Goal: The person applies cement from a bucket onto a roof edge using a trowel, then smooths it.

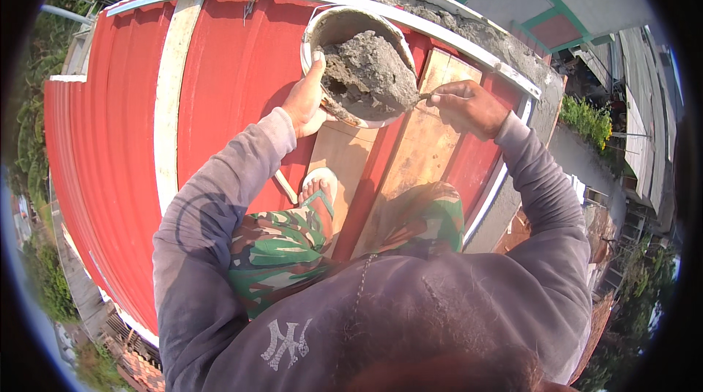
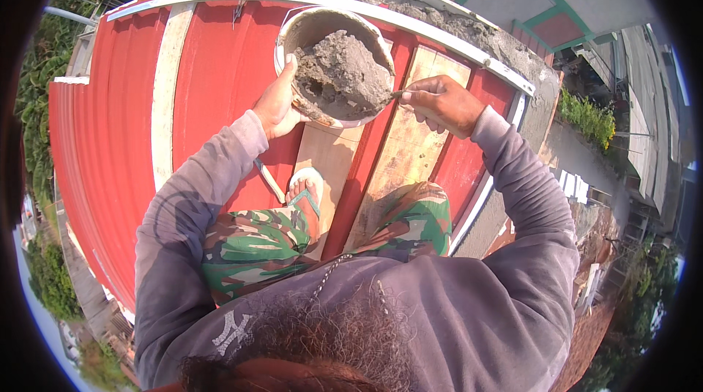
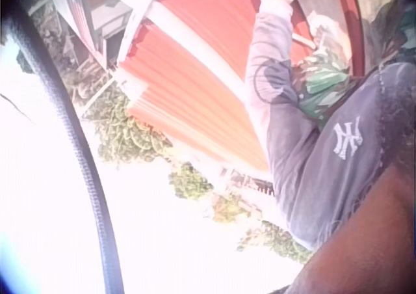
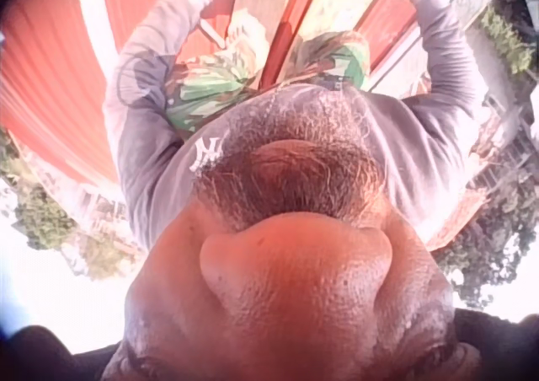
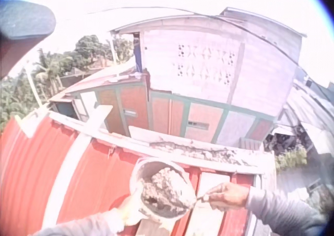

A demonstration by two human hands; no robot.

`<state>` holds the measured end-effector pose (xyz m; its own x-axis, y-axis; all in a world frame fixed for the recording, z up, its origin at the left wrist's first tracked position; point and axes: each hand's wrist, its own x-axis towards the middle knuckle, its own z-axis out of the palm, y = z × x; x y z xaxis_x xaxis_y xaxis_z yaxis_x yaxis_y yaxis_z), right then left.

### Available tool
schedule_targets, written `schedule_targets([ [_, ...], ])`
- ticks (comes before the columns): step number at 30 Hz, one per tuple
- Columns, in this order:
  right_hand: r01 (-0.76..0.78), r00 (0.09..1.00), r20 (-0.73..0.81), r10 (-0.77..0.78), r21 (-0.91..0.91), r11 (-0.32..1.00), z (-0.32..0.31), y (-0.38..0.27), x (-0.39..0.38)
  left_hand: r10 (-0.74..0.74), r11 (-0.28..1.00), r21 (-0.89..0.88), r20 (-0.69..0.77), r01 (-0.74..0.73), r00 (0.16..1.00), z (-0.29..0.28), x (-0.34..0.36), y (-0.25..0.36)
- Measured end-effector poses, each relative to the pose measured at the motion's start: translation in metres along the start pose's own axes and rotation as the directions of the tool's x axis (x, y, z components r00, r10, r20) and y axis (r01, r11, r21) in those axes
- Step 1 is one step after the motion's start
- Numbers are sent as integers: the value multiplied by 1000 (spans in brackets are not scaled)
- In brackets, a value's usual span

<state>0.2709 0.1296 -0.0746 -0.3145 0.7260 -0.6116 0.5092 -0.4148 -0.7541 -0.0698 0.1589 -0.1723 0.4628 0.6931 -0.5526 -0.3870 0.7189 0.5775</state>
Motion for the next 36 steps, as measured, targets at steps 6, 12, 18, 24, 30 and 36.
schedule_targets([
  [6,138,983,-72,-169,-320,937,-82,-70,38,-4,1000,-23,-47,3,999,-13,2,-6],
  [12,61,860,-322,-396,-706,706,-121,-86,201,-6,1000,18,-79,8,997,-13,9,-7],
  [18,-257,688,-436,-580,-894,367,-41,-66,303,0,1000,-5,-90,-1,996,-4,1,-1],
  [24,-276,749,-567,-344,-738,615,-40,-67,257,0,1000,-4,-143,0,990,-8,2,-3],
  [30,143,580,-558,-594,-648,748,-48,-4,89,15,1000,19,-109,-13,994,-13,9,-10],
  [36,-160,802,-429,-415,-825,543,32,22,-24,192,900,410,-67,-148,979,11,10,-21],
])
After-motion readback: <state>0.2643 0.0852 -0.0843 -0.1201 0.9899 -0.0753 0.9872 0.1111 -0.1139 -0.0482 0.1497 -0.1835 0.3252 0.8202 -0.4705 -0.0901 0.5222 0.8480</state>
